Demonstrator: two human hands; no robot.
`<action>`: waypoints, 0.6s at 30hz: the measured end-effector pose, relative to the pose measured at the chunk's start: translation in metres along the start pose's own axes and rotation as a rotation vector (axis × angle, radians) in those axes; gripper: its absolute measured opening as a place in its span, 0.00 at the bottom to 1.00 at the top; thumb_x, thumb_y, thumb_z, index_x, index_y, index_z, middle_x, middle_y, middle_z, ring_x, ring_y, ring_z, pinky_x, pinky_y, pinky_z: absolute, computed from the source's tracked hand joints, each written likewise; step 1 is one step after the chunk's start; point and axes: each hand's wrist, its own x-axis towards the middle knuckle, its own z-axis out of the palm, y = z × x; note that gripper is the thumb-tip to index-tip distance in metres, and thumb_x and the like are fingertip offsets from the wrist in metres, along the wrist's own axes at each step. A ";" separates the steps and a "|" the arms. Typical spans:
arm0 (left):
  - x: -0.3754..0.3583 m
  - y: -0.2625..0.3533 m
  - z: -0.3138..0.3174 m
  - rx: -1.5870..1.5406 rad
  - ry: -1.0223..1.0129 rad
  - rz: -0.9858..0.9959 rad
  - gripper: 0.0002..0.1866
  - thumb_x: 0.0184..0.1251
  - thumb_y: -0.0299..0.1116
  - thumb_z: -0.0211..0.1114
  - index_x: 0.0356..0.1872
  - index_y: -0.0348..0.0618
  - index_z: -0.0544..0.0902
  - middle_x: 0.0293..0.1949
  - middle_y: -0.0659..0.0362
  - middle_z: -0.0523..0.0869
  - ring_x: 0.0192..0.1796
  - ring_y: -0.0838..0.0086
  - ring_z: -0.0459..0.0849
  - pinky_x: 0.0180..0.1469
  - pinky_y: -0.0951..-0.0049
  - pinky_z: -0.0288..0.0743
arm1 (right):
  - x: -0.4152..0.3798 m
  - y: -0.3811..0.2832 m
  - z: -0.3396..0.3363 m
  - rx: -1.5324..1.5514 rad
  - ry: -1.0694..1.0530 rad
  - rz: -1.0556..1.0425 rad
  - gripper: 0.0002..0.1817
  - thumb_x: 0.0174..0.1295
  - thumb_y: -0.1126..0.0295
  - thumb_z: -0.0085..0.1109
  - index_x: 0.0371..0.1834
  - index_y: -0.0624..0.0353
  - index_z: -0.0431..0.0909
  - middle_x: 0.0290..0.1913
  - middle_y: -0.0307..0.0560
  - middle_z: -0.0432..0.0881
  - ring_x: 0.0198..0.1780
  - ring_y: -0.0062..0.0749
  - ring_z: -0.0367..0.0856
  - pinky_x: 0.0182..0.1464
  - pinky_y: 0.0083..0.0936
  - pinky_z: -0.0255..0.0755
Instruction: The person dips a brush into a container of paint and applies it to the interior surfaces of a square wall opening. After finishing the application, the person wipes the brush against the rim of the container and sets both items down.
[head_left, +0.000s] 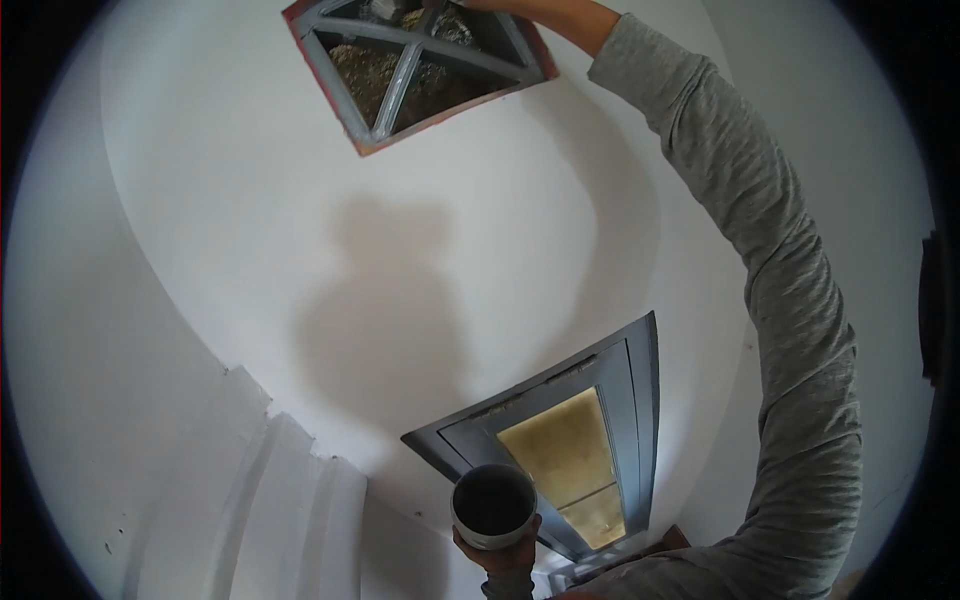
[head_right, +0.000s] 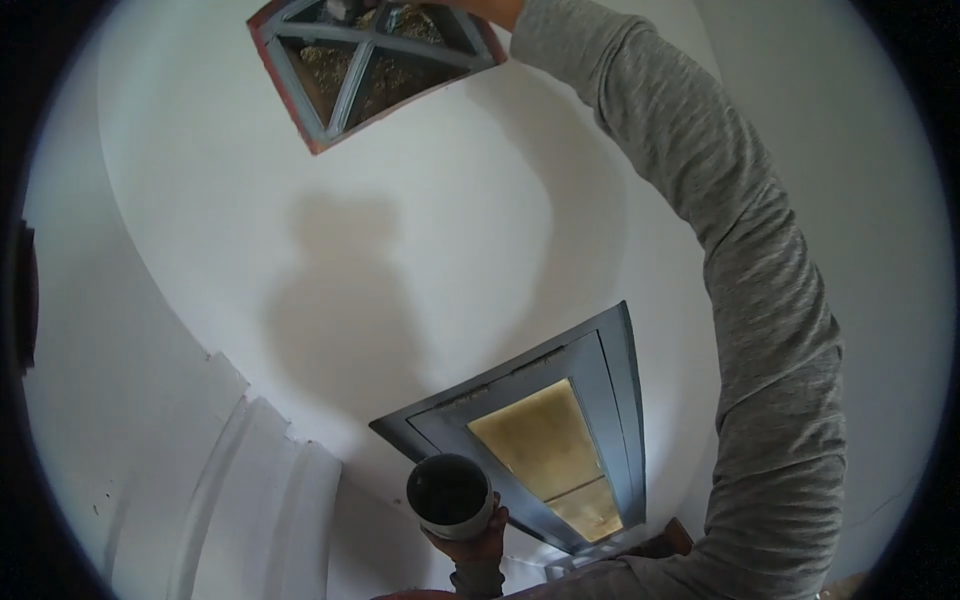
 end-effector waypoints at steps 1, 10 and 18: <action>0.002 0.001 0.000 0.011 -0.011 0.002 0.44 0.62 0.77 0.49 0.70 0.58 0.75 0.56 0.54 0.83 0.48 0.53 0.82 0.34 0.59 0.77 | 0.002 -0.003 0.001 0.031 -0.002 -0.004 0.08 0.57 0.73 0.70 0.29 0.63 0.79 0.25 0.41 0.79 0.29 0.23 0.72 0.35 0.29 0.72; -0.001 0.001 0.011 -0.133 -0.222 -0.076 0.47 0.59 0.80 0.50 0.70 0.56 0.74 0.56 0.52 0.83 0.47 0.51 0.82 0.34 0.60 0.78 | -0.022 -0.022 -0.046 -0.126 -0.147 -0.077 0.14 0.61 0.72 0.68 0.27 0.60 0.69 0.23 0.39 0.69 0.29 0.23 0.63 0.33 0.29 0.66; 0.003 -0.007 0.004 -0.025 -0.072 -0.061 0.47 0.60 0.79 0.48 0.70 0.56 0.74 0.55 0.51 0.83 0.46 0.51 0.82 0.35 0.58 0.77 | -0.069 -0.041 -0.057 -0.145 -0.069 -0.199 0.15 0.62 0.73 0.63 0.29 0.58 0.63 0.20 0.43 0.66 0.22 0.23 0.62 0.25 0.27 0.64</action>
